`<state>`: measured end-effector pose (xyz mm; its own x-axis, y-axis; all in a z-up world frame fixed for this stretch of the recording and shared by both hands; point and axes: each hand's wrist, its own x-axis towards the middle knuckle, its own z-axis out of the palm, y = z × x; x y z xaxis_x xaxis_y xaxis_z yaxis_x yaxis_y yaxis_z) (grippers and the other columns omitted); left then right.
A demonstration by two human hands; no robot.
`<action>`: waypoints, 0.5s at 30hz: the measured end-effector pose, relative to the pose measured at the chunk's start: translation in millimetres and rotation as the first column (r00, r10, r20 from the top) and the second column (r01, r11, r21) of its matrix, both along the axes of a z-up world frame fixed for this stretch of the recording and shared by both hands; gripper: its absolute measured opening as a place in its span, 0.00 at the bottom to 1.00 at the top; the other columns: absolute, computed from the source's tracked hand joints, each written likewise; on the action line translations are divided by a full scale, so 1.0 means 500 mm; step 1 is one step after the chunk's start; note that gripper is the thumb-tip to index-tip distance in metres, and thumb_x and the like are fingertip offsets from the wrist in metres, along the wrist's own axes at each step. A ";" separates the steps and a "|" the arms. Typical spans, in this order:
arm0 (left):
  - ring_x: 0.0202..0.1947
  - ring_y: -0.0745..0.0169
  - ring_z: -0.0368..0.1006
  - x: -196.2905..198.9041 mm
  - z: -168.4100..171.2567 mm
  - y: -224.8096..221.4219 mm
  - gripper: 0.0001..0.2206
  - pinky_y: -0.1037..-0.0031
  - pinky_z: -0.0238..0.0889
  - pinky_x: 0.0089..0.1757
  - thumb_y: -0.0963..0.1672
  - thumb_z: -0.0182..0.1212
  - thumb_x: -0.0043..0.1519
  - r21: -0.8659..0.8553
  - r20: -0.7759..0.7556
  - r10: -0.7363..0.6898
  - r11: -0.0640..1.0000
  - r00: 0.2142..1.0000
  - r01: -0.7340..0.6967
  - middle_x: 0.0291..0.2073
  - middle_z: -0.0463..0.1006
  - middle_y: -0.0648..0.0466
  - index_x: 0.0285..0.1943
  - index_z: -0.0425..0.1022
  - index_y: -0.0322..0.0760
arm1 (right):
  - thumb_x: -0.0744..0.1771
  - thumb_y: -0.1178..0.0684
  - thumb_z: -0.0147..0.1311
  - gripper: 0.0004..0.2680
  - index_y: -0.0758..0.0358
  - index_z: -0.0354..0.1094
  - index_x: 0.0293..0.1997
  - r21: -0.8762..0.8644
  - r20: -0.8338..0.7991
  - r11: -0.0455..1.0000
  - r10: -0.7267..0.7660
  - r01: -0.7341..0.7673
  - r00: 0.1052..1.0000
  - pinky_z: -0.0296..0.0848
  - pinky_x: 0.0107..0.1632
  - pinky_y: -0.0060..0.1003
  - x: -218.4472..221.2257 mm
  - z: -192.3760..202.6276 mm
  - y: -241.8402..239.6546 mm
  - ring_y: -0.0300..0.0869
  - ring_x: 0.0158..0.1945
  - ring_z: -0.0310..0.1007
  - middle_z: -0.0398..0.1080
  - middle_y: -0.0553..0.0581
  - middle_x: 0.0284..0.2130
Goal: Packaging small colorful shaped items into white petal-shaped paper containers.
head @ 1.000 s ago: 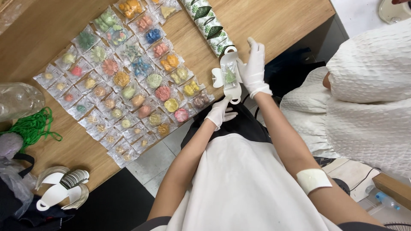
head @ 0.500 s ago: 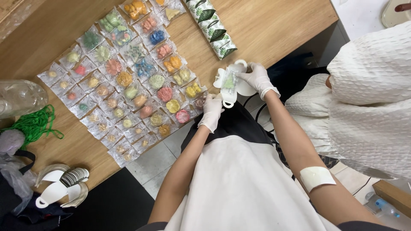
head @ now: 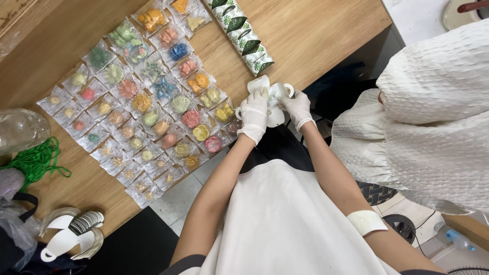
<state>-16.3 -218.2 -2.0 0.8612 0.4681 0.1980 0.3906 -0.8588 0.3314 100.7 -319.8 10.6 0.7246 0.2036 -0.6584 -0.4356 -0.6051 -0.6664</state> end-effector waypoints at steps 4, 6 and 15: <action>0.39 0.57 0.77 0.029 -0.090 -0.008 0.16 0.64 0.69 0.37 0.42 0.58 0.58 0.086 -0.212 0.074 0.995 0.975 -0.057 0.36 0.77 0.54 0.56 0.72 0.38 | 0.63 0.58 0.64 0.14 0.75 0.71 0.50 0.042 -0.069 0.998 -0.043 0.046 0.997 0.82 0.37 0.29 0.003 -0.012 -0.005 0.37 0.32 0.81 0.79 0.60 0.35; 0.37 0.57 0.77 0.024 -0.094 -0.010 0.14 0.65 0.69 0.35 0.42 0.58 0.60 0.115 -0.221 0.068 0.992 0.973 -0.043 0.34 0.77 0.55 0.54 0.72 0.39 | 0.63 0.57 0.64 0.14 0.74 0.71 0.50 0.079 -0.082 0.996 -0.037 0.043 0.996 0.82 0.39 0.30 0.003 -0.019 -0.017 0.38 0.33 0.81 0.79 0.60 0.36; 0.37 0.55 0.75 0.014 -0.108 -0.008 0.11 0.63 0.69 0.36 0.41 0.56 0.59 0.097 -0.128 0.012 0.995 0.992 0.001 0.34 0.77 0.53 0.50 0.75 0.39 | 0.57 0.48 0.73 0.23 0.66 0.73 0.54 -0.048 0.118 0.987 0.156 -0.152 0.981 0.78 0.50 0.36 -0.001 -0.037 -0.012 0.41 0.45 0.81 0.79 0.59 0.45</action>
<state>-9.5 -222.1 -55.8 0.8799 0.4568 0.1312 0.4291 -0.8822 0.1938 100.1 -325.9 -8.1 0.7611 0.2952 -0.5776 -0.2532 -0.6846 -0.6835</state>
